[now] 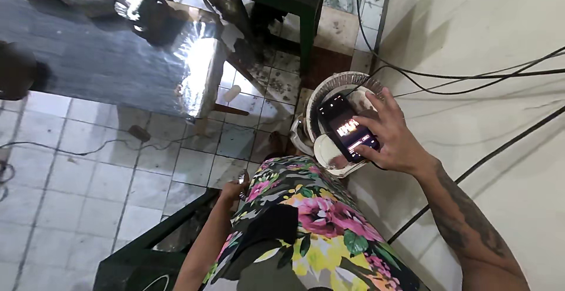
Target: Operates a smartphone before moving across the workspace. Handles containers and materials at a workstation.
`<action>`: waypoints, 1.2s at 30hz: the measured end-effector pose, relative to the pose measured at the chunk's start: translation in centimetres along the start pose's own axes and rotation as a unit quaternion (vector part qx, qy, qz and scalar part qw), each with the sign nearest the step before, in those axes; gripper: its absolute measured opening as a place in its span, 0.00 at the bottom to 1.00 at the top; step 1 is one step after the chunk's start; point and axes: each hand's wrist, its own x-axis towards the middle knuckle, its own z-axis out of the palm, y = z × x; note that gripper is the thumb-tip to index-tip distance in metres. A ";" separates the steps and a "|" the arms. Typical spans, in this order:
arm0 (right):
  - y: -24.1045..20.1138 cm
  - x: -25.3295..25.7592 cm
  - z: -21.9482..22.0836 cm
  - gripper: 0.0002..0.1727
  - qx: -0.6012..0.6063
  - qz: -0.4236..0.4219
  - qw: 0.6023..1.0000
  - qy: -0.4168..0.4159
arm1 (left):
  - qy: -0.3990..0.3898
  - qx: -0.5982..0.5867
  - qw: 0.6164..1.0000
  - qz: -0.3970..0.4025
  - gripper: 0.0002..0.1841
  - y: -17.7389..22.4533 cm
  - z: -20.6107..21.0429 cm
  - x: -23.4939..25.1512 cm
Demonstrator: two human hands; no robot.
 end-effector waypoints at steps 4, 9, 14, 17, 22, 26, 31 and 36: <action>0.1 -0.7 -0.3 0.39 0.008 0.014 1.000 0.003 | -0.001 -0.001 1.000 -0.001 0.22 0.2 0.1 0.5; -0.1 -1.5 -0.6 0.38 0.015 0.002 1.000 0.018 | -0.003 0.000 1.000 0.001 0.22 1.2 0.0 -0.1; -0.2 -2.5 -0.5 0.33 0.028 -0.022 0.999 0.025 | -0.008 0.042 0.999 0.006 0.25 0.9 -0.3 0.8; -0.4 -2.9 -0.4 0.31 0.040 -0.027 0.999 0.025 | -0.012 0.053 0.998 0.011 0.24 0.9 -0.3 0.7; -0.6 -3.2 0.0 0.30 0.047 -0.029 0.998 0.017 | -0.016 0.058 0.998 0.014 0.24 0.8 -0.1 0.9; -0.4 -3.2 0.1 0.30 0.055 -0.024 0.998 0.010 | -0.017 0.052 0.998 0.011 0.23 1.2 0.0 0.6; 0.1 -3.2 -0.2 0.33 0.034 -0.002 0.999 0.035 | -0.015 0.052 0.998 0.011 0.22 1.1 -0.1 0.9; 0.3 -3.0 0.3 0.35 0.023 0.007 0.999 0.033 | -0.013 0.070 0.997 0.012 0.23 1.4 -0.1 0.5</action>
